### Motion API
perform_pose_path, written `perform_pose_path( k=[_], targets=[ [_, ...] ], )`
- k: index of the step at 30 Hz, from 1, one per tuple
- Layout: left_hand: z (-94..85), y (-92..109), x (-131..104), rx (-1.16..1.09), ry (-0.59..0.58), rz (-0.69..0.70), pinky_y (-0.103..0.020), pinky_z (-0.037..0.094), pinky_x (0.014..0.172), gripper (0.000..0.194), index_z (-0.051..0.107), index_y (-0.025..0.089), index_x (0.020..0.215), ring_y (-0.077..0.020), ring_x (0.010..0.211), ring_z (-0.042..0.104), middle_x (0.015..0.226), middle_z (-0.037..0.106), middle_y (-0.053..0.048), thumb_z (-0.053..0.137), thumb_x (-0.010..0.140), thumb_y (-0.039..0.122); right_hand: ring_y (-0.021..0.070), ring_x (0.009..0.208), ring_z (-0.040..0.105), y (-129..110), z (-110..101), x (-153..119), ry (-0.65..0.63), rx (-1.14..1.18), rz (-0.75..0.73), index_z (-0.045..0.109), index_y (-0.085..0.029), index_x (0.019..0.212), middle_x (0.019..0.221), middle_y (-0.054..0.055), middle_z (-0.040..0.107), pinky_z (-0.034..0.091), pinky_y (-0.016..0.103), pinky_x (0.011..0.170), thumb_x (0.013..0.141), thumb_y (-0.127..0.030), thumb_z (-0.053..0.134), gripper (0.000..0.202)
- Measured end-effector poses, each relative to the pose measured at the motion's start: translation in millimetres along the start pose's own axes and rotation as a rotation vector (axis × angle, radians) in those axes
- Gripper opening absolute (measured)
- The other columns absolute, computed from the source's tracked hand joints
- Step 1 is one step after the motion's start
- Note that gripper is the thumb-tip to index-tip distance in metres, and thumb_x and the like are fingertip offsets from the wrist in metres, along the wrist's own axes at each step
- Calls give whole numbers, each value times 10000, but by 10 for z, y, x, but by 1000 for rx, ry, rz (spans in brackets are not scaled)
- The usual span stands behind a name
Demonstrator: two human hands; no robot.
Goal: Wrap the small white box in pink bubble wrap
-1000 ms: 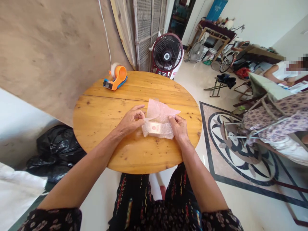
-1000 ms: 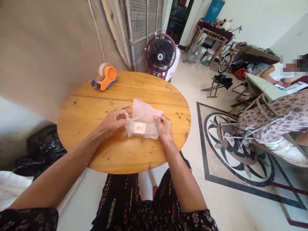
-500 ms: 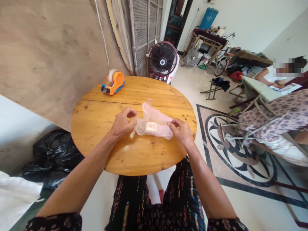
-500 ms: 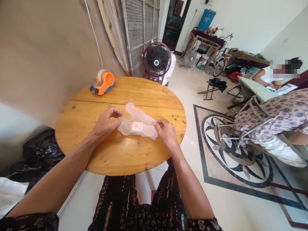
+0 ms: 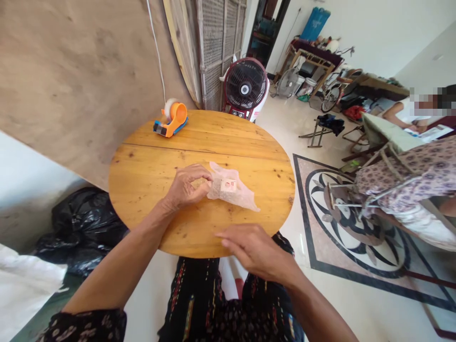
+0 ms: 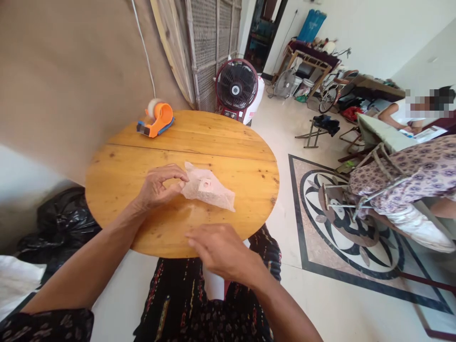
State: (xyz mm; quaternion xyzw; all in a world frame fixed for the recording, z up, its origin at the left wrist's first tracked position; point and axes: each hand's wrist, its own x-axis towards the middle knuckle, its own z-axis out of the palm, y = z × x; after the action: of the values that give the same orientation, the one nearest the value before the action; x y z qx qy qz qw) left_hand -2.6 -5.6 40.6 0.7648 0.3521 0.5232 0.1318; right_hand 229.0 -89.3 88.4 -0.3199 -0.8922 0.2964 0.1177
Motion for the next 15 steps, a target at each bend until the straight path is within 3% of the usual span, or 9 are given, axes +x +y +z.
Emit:
perform_pose_path(
  k=[2, 6, 10, 13, 15],
  targets=[
    [20, -22, -6, 21, 9, 16, -353, 513, 788, 109, 667, 172, 818, -201, 824, 651, 851, 717, -72, 569, 775, 196, 183, 944, 641, -36, 98, 116, 20, -44, -107, 668, -196, 1138, 1030, 63, 712, 509, 329, 867, 984, -273, 425, 298],
    [65, -60, -17, 140, -19, -15, -365, 505, 839, 136, 671, 170, 851, -212, 875, 646, 903, 726, -80, 558, 787, 210, 202, 1107, 576, 95, 76, 391, 262, -94, -152, 658, -191, 1138, 1162, 91, 654, 479, 389, 980, 969, -222, 438, 279],
    [62, -67, -20, 290, -80, -141, -330, 488, 782, 196, 678, 159, 911, -203, 830, 620, 890, 702, -76, 548, 820, 274, 241, 1236, 525, 322, -118, 564, 409, -206, 1, 632, -161, 1199, 1299, 133, 586, 398, 456, 1091, 973, -249, 413, 326],
    [45, -65, -30, 315, -118, -213, -282, 463, 700, 260, 684, 171, 1012, -142, 688, 584, 951, 689, -57, 539, 855, 320, 284, 1324, 463, 453, -255, 613, 403, -303, 159, 585, -127, 1268, 1398, 170, 514, 393, 480, 1097, 977, -277, 389, 382],
    [43, -66, -40, 329, -145, -245, -258, 433, 633, 270, 688, 182, 1032, -113, 606, 548, 926, 691, -40, 533, 870, 332, 286, 1301, 489, 524, -326, 632, 370, -352, 213, 594, -132, 1253, 1364, 164, 549, 425, 465, 1063, 971, -262, 387, 373]
  ],
)
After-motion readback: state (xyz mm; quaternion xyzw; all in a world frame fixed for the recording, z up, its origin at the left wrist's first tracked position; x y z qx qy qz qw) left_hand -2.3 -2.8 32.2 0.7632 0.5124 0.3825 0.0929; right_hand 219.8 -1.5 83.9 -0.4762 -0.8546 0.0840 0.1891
